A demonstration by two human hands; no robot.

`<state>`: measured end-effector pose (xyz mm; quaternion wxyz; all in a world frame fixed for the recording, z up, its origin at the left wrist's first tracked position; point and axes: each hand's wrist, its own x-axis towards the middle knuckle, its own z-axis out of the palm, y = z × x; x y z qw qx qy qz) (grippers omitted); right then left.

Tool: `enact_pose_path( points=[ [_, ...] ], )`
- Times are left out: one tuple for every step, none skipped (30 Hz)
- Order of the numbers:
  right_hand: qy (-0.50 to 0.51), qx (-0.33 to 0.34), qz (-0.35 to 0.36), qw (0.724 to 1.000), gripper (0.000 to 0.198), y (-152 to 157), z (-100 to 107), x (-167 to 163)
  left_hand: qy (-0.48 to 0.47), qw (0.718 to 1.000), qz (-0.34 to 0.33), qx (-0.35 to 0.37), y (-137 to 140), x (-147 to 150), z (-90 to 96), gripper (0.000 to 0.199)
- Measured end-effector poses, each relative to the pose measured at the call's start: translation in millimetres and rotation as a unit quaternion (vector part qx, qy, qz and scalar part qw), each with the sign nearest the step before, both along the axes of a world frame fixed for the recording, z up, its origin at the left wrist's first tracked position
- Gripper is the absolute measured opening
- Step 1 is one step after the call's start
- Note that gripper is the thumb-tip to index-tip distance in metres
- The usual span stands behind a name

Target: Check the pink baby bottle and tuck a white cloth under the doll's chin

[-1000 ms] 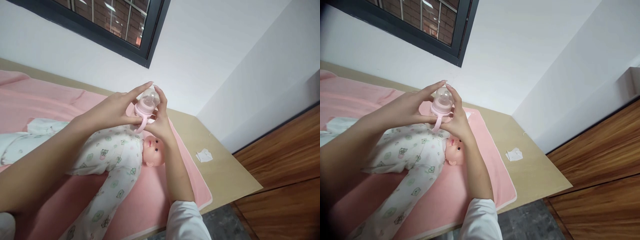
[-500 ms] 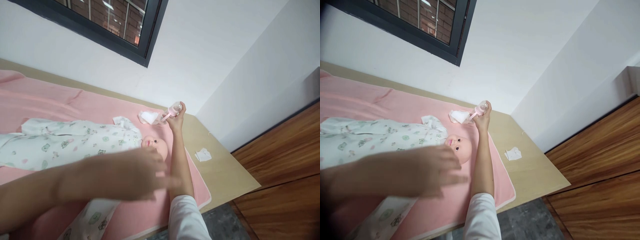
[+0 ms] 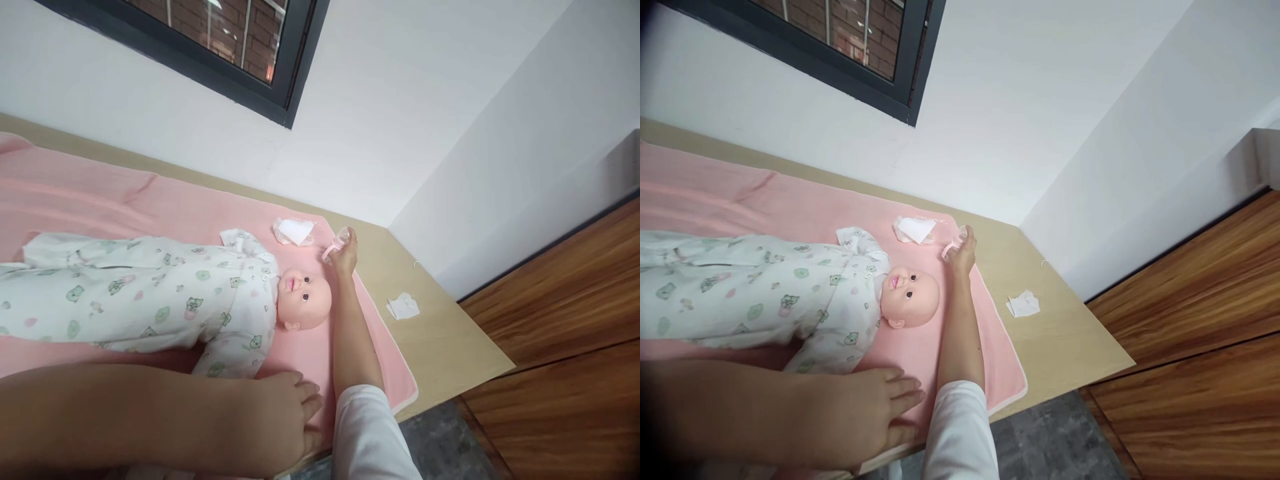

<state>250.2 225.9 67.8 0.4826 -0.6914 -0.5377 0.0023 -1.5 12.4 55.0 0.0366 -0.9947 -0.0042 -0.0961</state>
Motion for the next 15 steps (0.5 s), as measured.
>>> enact_pose_path(
  points=[
    [0.002, 0.008, -0.002, 1.000, 0.083, 0, -2, 1, 0.028, 0.999, -0.014, -0.008, 1, 0, 0.3, 0.060],
    [0.003, 0.017, -0.001, 1.000, 0.082, 1, -4, 3, 0.059, 0.998, -0.029, -0.020, 3, 0, 1.9, 0.065],
    [0.005, 0.025, 0.002, 1.000, 0.083, 1, -5, 4, 0.092, 0.995, -0.030, -0.039, 4, 0, 4.6, 0.069],
    [0.007, 0.031, 0.005, 0.999, 0.084, 1, -6, 4, 0.123, 0.990, -0.019, -0.063, 5, 1, 7.9, 0.072],
    [0.008, 0.034, 0.008, 0.999, 0.085, 1, -7, 5, 0.152, 0.984, -0.008, -0.088, 6, 1, 11.6, 0.076],
    [0.008, 0.036, 0.010, 0.999, 0.085, 2, -8, 5, 0.177, 0.978, 0.001, -0.109, 6, 1, 15.2, 0.079],
    [0.008, 0.037, 0.012, 0.999, 0.086, 2, -8, 5, 0.198, 0.972, 0.006, -0.127, 6, 1, 18.3, 0.082],
    [0.007, 0.037, 0.014, 0.999, 0.085, 3, -8, 5, 0.212, 0.967, 0.011, -0.140, 5, 2, 20.8, 0.084],
    [0.006, 0.036, 0.014, 0.999, 0.085, 3, -8, 4, 0.221, 0.963, 0.014, -0.151, 4, 2, 22.6, 0.085],
    [0.006, 0.035, 0.014, 0.999, 0.084, 4, -8, 4, 0.224, 0.961, 0.016, -0.160, 4, 2, 23.7, 0.086],
    [0.005, 0.034, 0.014, 0.999, 0.084, 4, -8, 3, 0.224, 0.960, 0.018, -0.168, 3, 2, 24.6, 0.087],
    [0.006, 0.032, 0.013, 0.999, 0.084, 4, -8, 3, 0.225, 0.958, 0.021, -0.174, 2, 3, 25.3, 0.089],
    [0.007, 0.030, 0.012, 0.999, 0.083, 4, -7, 3, 0.228, 0.957, 0.023, -0.179, 2, 3, 26.2, 0.090],
    [0.008, 0.029, 0.012, 0.999, 0.083, 4, -7, 3, 0.234, 0.955, 0.025, -0.183, 2, 3, 27.4, 0.091],
    [0.010, 0.028, 0.011, 1.000, 0.083, 4, -6, 2, 0.242, 0.952, 0.025, -0.185, 3, 3, 28.9, 0.092]
  ],
)
